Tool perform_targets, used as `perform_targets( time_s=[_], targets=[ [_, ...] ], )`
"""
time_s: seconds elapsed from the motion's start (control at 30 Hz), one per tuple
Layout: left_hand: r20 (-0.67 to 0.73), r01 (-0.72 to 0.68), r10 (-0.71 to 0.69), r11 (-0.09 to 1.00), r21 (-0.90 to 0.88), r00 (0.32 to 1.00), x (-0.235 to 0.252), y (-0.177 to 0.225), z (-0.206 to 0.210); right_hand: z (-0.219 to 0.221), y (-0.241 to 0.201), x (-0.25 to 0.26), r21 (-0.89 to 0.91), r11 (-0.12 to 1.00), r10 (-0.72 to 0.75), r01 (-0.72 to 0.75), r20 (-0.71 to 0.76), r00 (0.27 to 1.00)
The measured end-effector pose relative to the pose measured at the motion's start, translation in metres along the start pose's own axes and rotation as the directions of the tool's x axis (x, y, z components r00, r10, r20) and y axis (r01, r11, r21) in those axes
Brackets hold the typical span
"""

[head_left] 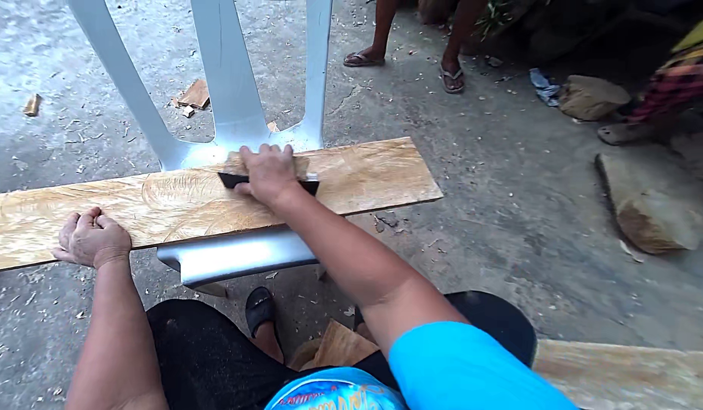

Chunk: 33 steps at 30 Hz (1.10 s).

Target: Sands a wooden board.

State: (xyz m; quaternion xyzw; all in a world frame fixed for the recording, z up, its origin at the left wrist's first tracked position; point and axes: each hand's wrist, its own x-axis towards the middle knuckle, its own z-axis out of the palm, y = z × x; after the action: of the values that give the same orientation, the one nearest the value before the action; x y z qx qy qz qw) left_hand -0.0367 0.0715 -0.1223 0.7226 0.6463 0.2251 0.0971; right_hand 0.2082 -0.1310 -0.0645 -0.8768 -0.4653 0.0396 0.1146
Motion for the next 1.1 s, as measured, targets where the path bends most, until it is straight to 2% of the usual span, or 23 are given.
perform_targets(
  time_s=[0.07,0.13,0.2,0.27,0.37,0.47,0.57,0.7,0.8,0.87,0.97,1.03,1.1],
  targets=[
    [-0.002,-0.009,0.009,1.0,-0.005,1.0,0.002,-0.002,0.0,-0.003,-0.022,0.003,-0.008,0.996,-0.092,0.093,0.085,0.992],
    [0.012,-0.025,0.025,1.0,-0.006,1.0,0.0,0.0,-0.004,-0.01,-0.007,0.002,-0.008,0.994,-0.107,0.108,0.119,0.987],
    [0.025,-0.033,0.034,0.999,-0.004,0.999,-0.003,0.001,-0.007,-0.018,0.037,-0.004,-0.007,0.999,-0.032,0.033,0.078,0.996],
    [0.031,-0.023,0.023,1.0,-0.005,0.999,-0.004,0.001,-0.008,-0.032,0.101,-0.016,-0.039,0.989,0.141,-0.14,0.027,0.99],
    [0.008,-0.013,0.013,1.0,-0.018,1.0,-0.002,0.0,-0.004,-0.055,0.197,-0.044,-0.059,0.915,0.398,-0.399,-0.031,0.917],
    [0.005,0.0,0.0,1.0,-0.022,1.0,-0.003,0.002,-0.003,-0.065,0.243,-0.07,-0.085,0.877,0.473,-0.474,-0.03,0.881],
    [-0.002,0.007,-0.007,0.999,-0.046,1.0,-0.001,0.002,-0.001,-0.057,0.223,-0.078,-0.083,0.917,0.388,-0.389,-0.032,0.921],
    [-0.009,0.003,-0.004,0.999,-0.037,1.0,0.002,-0.002,0.003,-0.024,0.133,-0.077,-0.07,0.996,0.058,-0.063,-0.066,0.996],
    [0.006,0.0,0.0,0.999,-0.038,1.0,0.002,0.001,0.001,0.0,0.05,-0.072,-0.066,0.978,-0.2,0.196,-0.066,0.978],
    [0.033,-0.008,0.009,0.998,-0.055,0.999,0.003,-0.001,-0.001,0.002,0.014,-0.071,-0.041,0.962,-0.268,0.269,0.014,0.963],
    [0.042,-0.021,0.023,0.998,-0.051,0.999,0.012,-0.012,0.005,-0.01,0.014,-0.077,-0.016,0.969,-0.246,0.248,0.103,0.964],
    [0.03,-0.026,0.028,0.998,-0.05,0.999,0.015,-0.015,0.008,-0.019,0.044,-0.088,-0.02,0.984,-0.174,0.177,0.095,0.98],
    [0.026,-0.023,0.024,0.999,-0.044,0.999,0.017,-0.017,0.009,-0.027,0.092,-0.102,-0.048,0.998,-0.048,0.05,0.038,0.998]
  ],
)
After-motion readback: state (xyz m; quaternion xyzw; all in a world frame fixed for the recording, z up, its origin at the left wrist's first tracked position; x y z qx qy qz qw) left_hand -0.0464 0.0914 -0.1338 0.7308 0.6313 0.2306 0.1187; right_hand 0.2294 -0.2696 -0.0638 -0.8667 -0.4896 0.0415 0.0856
